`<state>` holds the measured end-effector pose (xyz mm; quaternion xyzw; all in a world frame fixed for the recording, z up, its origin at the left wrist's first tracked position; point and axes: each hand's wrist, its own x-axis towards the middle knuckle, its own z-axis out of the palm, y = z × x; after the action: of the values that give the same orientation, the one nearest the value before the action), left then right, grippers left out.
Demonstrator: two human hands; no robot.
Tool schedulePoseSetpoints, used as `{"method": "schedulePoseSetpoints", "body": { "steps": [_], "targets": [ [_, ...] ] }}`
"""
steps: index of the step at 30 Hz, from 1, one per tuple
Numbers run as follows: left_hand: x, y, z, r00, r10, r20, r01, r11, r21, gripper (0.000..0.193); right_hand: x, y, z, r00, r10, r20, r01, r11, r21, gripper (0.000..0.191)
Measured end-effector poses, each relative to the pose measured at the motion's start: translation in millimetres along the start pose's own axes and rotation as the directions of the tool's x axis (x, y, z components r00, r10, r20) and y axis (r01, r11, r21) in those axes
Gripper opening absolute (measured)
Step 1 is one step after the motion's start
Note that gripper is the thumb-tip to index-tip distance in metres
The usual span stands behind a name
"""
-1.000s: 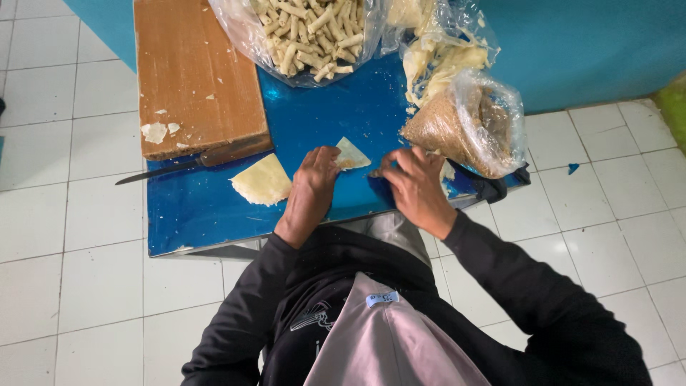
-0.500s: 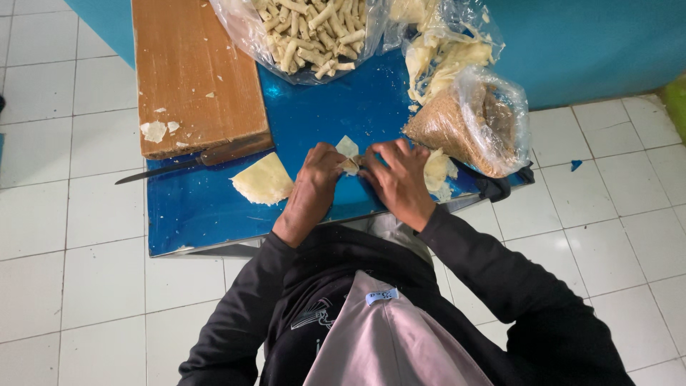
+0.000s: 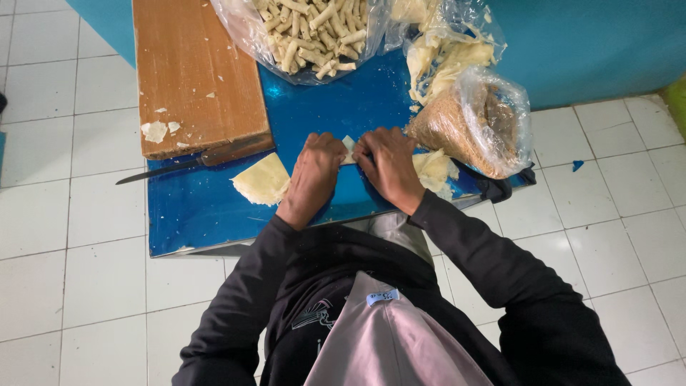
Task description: The person tears pieces from a sheet of dough on a blue work table, rolls and shapes each piece by hand into a short stick, and places the finished dough sticks into a plastic-lined bag or pile with other completed sticks. They repeat this cycle continuously, working one piece at a time.
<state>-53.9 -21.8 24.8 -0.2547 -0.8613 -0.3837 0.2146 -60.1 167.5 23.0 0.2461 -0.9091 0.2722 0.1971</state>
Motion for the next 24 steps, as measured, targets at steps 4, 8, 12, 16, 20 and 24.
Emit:
{"method": "schedulePoseSetpoints", "body": {
  "steps": [4,8,12,16,20,24],
  "targets": [
    [2,0,2,0.999,-0.049,-0.015,0.048,0.994,-0.099,0.004,-2,-3,0,0.993,-0.114,-0.021,0.113,0.993,-0.021,0.004],
    [-2,3,-1,0.999,-0.044,0.028,0.048,0.99,-0.135,0.003,-5,-1,-2,0.968,-0.248,-0.039,0.242,0.964,-0.105,0.01],
    [-7,6,-5,0.999,-0.023,0.035,0.029,0.984,-0.175,0.013,-4,1,-3,0.964,-0.266,0.003,0.264,0.954,-0.141,0.011],
    [-4,3,-6,0.996,-0.071,0.045,0.08,0.971,-0.225,0.012,-1,2,-3,0.974,-0.227,0.022,0.227,0.973,-0.031,0.013],
    [3,-2,-9,0.994,-0.091,0.06,0.102,0.972,-0.213,0.014,1,2,-3,0.967,-0.255,0.012,0.255,0.964,-0.068,0.014],
    [0,4,-13,0.987,-0.152,0.05,0.159,0.957,-0.241,0.018,7,2,-2,0.973,-0.227,0.032,0.229,0.97,-0.088,0.01]
  ]
}}
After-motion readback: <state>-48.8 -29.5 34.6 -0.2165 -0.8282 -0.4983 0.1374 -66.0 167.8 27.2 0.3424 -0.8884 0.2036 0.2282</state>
